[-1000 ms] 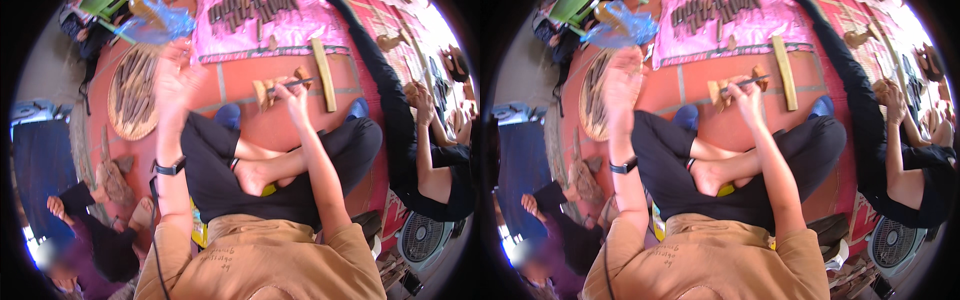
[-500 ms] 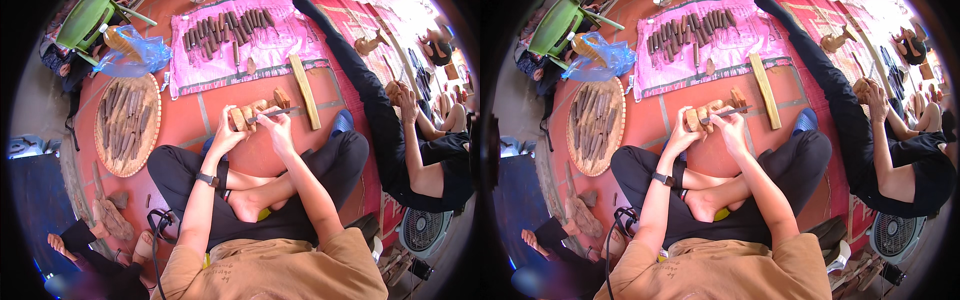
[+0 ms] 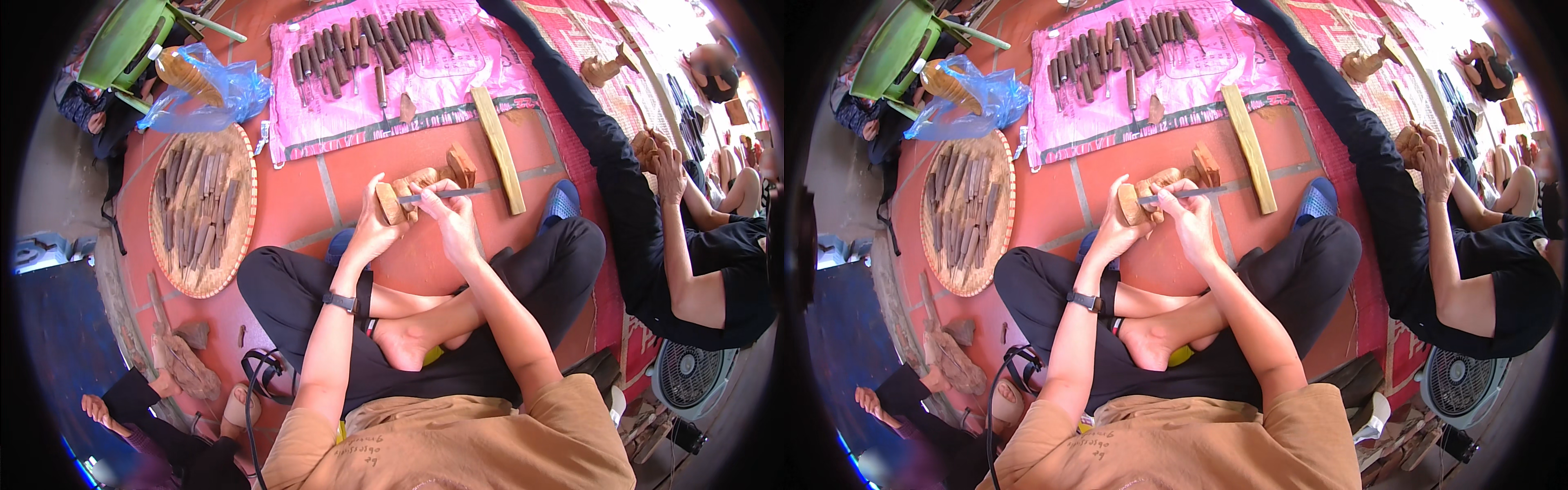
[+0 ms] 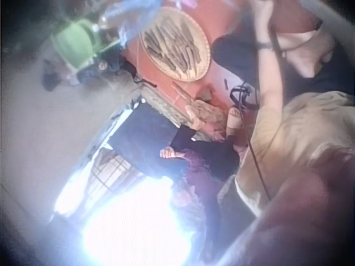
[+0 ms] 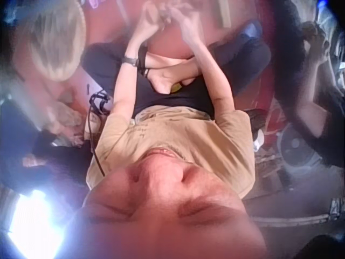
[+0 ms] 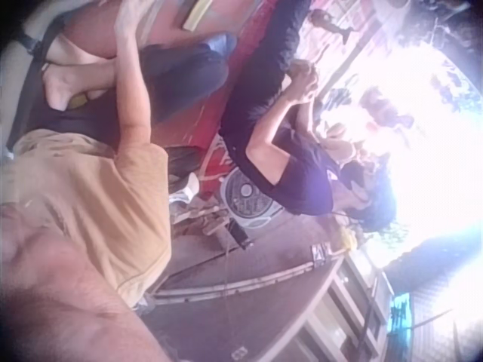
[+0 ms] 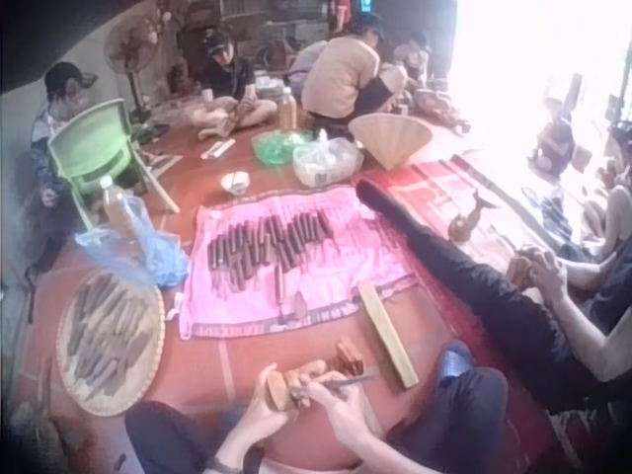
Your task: The person sits cross-legged on the floor and carves a small wooden piece using a knife. They hold the wood in one hand and use the knife to shape it, occasionally rotating the piece to work on different sides.
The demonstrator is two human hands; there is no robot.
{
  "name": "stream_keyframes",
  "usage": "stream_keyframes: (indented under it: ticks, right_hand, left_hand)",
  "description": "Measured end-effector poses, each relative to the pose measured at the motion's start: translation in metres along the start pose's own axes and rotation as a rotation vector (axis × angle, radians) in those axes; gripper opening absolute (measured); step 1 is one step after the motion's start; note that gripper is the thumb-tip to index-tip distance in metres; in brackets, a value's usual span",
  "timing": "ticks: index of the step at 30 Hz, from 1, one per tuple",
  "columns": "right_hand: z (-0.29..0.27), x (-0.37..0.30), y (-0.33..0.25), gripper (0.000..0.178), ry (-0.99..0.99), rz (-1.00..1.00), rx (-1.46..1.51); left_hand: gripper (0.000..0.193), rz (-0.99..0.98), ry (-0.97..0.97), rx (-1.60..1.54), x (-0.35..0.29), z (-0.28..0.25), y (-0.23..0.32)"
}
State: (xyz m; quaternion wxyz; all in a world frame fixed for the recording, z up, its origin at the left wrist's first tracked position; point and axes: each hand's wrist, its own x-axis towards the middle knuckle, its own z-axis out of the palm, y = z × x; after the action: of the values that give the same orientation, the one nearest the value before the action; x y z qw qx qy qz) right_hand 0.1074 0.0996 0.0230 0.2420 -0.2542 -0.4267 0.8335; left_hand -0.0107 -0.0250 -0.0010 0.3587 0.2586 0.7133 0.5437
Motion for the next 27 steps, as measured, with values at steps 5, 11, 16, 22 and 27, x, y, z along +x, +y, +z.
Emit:
stream_keyframes:
  ticks: [5, 11, 16, 22, 27]
  right_hand:
    - [0.001, 0.001, -0.001, 0.007, 0.021, -0.016, 0.024]
    - [0.001, 0.0, 0.002, 0.012, 0.0, -0.043, -0.08]
    - [0.004, -0.003, -0.004, 0.013, 0.001, -0.019, -0.076]
    - [0.0, -0.002, -0.004, 0.012, -0.012, -0.04, -0.068]
    - [0.002, -0.004, -0.004, 0.011, -0.008, -0.045, -0.152]
  left_hand:
    - [0.084, 0.013, -0.026, 0.142, -0.003, 0.0, 0.012]
    - [0.093, 0.022, -0.102, 0.101, -0.003, 0.0, 0.011]
    - [0.107, -0.094, -0.172, -0.066, -0.005, -0.004, 0.021]
    - [0.115, -0.135, -0.117, -0.015, -0.002, -0.005, 0.012]
    - [0.114, -0.107, -0.103, 0.106, -0.005, -0.004, 0.024]
